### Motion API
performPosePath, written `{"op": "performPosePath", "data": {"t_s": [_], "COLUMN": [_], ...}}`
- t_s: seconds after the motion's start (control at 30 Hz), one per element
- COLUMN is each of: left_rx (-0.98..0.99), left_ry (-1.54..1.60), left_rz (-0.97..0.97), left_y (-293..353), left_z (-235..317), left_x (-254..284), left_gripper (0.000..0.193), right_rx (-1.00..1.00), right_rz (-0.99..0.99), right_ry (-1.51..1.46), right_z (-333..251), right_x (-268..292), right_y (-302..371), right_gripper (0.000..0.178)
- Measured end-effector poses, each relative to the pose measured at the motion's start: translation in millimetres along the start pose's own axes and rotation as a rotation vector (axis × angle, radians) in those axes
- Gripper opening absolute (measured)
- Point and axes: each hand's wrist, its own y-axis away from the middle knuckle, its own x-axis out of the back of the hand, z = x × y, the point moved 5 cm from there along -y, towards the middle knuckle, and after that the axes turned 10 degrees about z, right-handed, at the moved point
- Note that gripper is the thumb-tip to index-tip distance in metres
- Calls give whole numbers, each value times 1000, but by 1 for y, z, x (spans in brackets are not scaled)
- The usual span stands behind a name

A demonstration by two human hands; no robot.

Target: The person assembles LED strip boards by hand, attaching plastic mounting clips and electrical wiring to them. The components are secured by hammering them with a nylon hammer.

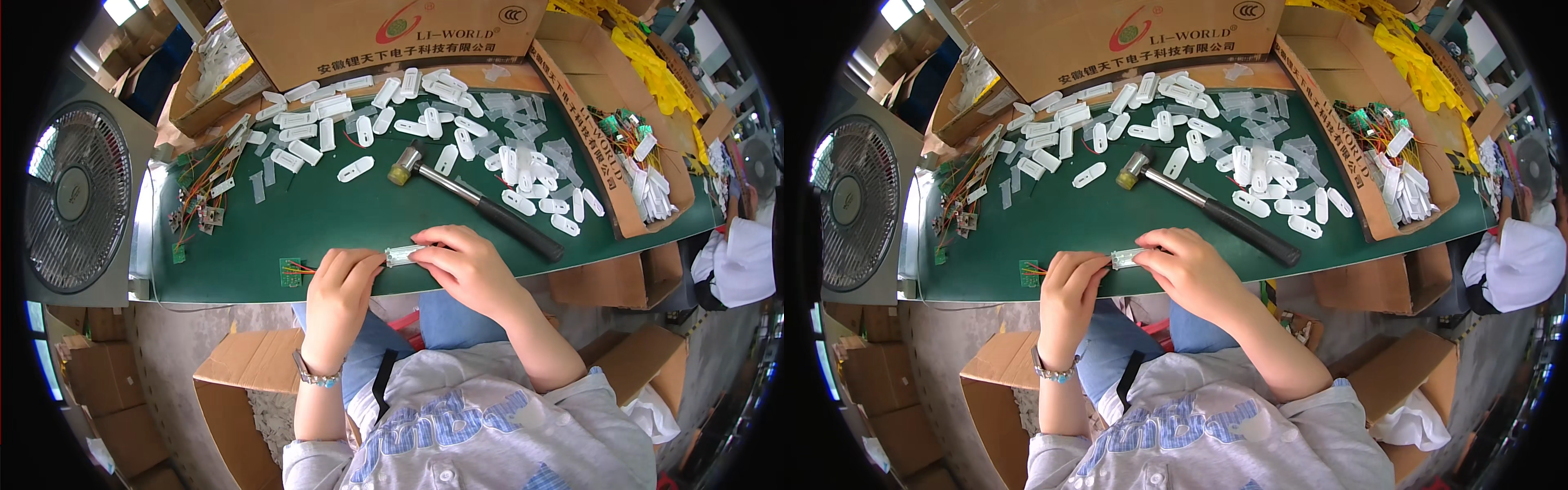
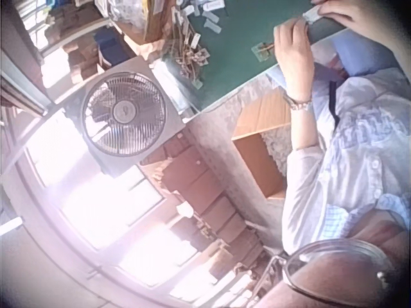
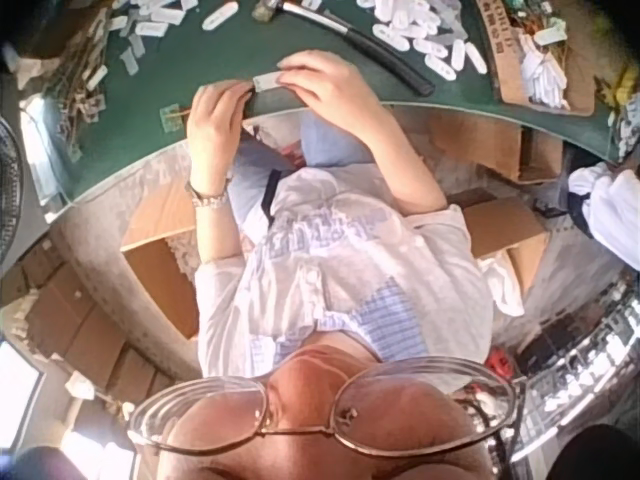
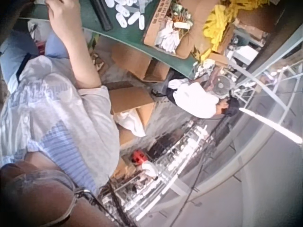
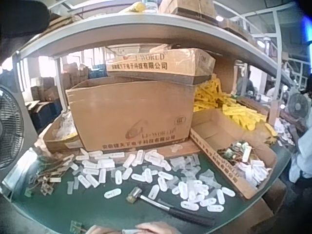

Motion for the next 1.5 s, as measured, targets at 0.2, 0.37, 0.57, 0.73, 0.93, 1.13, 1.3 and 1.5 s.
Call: {"op": "performPosePath", "data": {"t_s": [0.2, 0.37, 0.57, 0.73, 0.93, 1.13, 1.3, 1.5], "left_rx": [-111, -75, -162, -192, -194, -180, -159, -72], "left_ry": [-103, -100, -233, -235, -152, -170, -278, -92], "left_rz": [-7, -33, 33, 70, -36, -113, -130, -122], "left_y": [6, 3, 1, 4, 7, 2, 1, -2], "left_z": [-5, -3, 7, 9, 10, 17, 16, -1], "left_x": [6, 2, 3, 0, 0, 3, 0, -4], "left_gripper": [26, 21, 20, 20, 24, 24, 21, 21], "right_rx": [41, 102, 139, 116, 84, 91, 88, 97], "right_rz": [-9, -45, -89, -25, 22, 26, 25, 37], "right_ry": [54, 114, 126, 164, 191, 185, 173, 166], "right_z": [-6, -10, -12, -16, -19, -17, -17, -16], "right_x": [-2, -3, -4, -8, -13, -13, -10, -11], "right_y": [1, 1, -2, -1, 1, 2, 0, 0], "right_gripper": [22, 23, 25, 24, 25, 24, 23, 19]}}
